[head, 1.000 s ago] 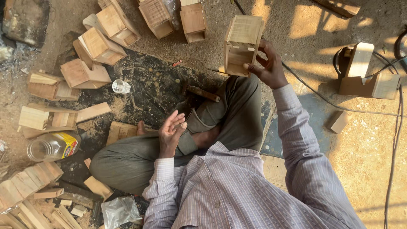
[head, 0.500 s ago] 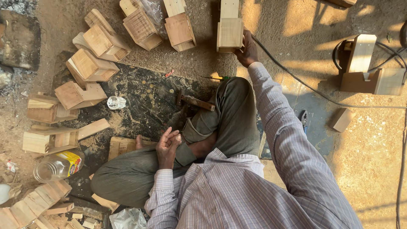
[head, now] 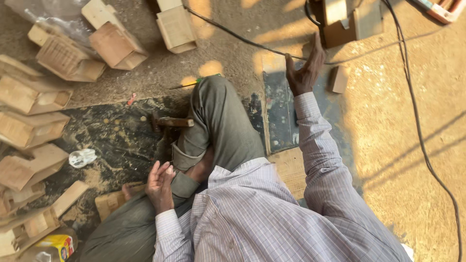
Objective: The person sits cross-legged on the workshop floor assembling small wooden boxes. They position small wood pieces against box parts, apply glue from a small container, and tap pieces into place with a hammer, working on one box after another among scattered wood scraps.
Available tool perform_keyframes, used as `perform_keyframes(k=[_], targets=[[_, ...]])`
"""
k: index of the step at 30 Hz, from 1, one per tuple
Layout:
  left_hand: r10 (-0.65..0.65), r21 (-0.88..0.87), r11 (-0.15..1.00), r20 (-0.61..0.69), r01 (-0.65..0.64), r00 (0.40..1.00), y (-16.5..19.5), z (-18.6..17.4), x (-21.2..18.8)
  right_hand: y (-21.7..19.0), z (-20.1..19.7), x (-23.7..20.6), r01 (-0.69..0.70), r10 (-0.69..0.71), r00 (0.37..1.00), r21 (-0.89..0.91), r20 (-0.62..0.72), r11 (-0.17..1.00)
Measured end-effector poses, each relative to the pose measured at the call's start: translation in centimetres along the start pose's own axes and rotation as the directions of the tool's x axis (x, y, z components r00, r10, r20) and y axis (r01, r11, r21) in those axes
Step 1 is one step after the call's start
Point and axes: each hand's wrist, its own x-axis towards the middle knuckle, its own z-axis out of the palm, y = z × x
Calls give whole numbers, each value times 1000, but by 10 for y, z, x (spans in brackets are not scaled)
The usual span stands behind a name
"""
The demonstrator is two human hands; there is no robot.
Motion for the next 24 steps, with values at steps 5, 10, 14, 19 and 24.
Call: perform_keyframes(k=[5,10,14,19,24], targets=[[32,20,999,29,-33,999,-7,4,-11,88,-67,22,-147,75,974,-344,-214,927],[68,52,996,20,-69,998,-15,12,-22,140,-85,72,-253,243,967,-297,-72,921],[91,78,993,15,-92,996,-16,18,-30,162,-90,97,-58,56,998,-81,-31,995],[87,125,988,3,-87,996,-7,30,-37,173,-91,100,-291,294,951,-49,91,955],[74,168,983,-14,-71,997,2,33,-41,172,-101,76,-204,196,977,101,83,974]])
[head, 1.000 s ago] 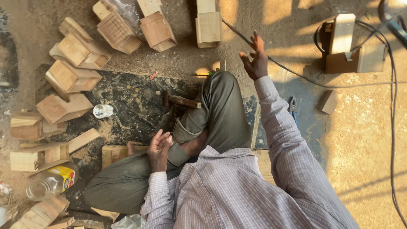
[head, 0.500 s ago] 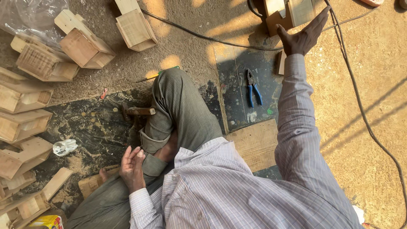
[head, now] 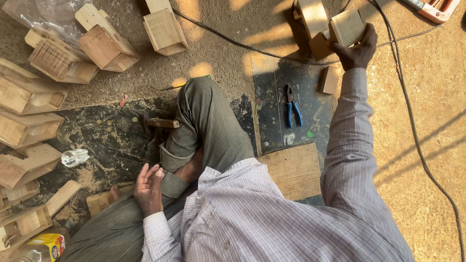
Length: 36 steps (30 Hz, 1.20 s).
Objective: The person sits cross-legged on the workshop floor assembling small wooden boxes. They position small wood pieces against box parts, apply glue from a small container, and tap pieces into place with a hammer, working on one box after another among scattered wood scraps.
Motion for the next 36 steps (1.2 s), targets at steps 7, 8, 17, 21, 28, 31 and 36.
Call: perform_keyframes(k=[7,8,17,21,28,31,36], targets=[[3,-56,998,18,-2,1000,-9,-13,3,-97,-74,-65,271,-302,941,195,153,943],[6,-83,997,17,-4,1000,-11,-17,3,-124,-81,-72,310,-347,921,203,180,929],[104,-344,930,-87,-128,991,-50,-72,-18,-364,7,-173,387,-677,598,585,430,713],[84,-455,875,-191,-164,978,-54,-99,-37,-434,104,-242,435,-789,386,660,478,613],[64,-532,821,-271,-205,960,-50,-129,-19,-494,267,-353,503,-850,162,699,502,508],[46,-548,811,-293,-207,955,-54,-139,0,-505,313,-376,467,-809,107,689,578,554],[59,-255,948,-439,-188,896,-51,-162,65,-511,354,-394,456,-802,49,701,595,548]])
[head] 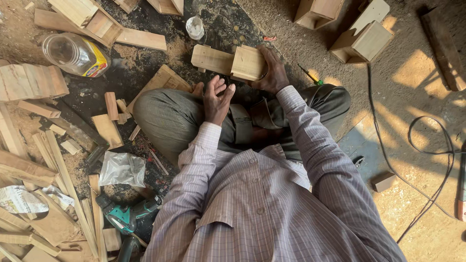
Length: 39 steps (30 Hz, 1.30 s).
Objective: The person sits cross-legged on the workshop floor assembling small wooden boxes. They position small wood pieces against box parts, apply glue from a small container, and tap pieces into place with a hammer, working on one box after another among scattered wood scraps.
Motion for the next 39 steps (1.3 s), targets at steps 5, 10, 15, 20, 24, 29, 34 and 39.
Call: perform_keyframes(k=[5,10,15,20,24,29,34,39], targets=[[-188,25,982,39,187,981,14,12,67,9,11,11,-82,78,994,43,74,996],[-175,-167,962,234,217,956,25,25,97,9,16,-1,-88,119,992,403,-51,911],[-173,-59,980,224,191,959,27,34,107,-2,30,-23,-324,383,920,705,80,631],[-186,-63,977,204,203,961,27,47,111,-8,43,-30,-393,385,903,728,190,561],[-248,114,965,118,235,962,25,58,114,-8,52,-35,-357,392,914,659,102,662],[-177,138,976,53,169,983,22,68,112,-5,65,-43,-337,415,906,727,78,598],[-197,-36,979,101,202,975,24,67,105,-3,71,-48,-333,413,911,631,22,701],[-150,-93,982,156,166,976,42,58,98,-6,72,-48,-261,330,943,544,-32,797]])
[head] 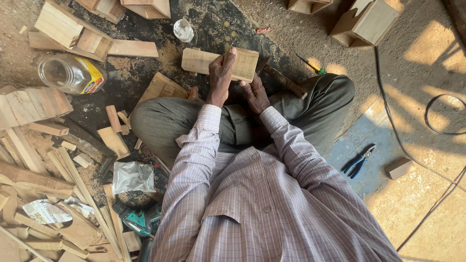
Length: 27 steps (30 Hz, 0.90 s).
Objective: The person sits cross-legged on the workshop floor assembling small wooden boxes. They position small wood pieces against box parts, apply glue from a small container, and tap pieces into place with a hammer, working on one box after another among scattered wood scraps.
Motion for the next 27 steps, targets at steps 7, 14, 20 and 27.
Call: perform_keyframes(k=[7,14,20,27], targets=[[188,-151,969,-81,-198,979,67,-47,-38,-14,-1,-3,-39,38,999,-171,-8,985],[327,-309,884,-130,-352,936,120,-133,-123,-8,-9,7,54,-53,998,52,-23,997],[364,-324,848,-218,-419,905,122,-180,-169,-14,-37,26,187,-184,981,-42,64,981],[410,191,912,-381,-363,828,107,-197,-163,-80,-9,25,285,-402,914,-604,-63,744]])
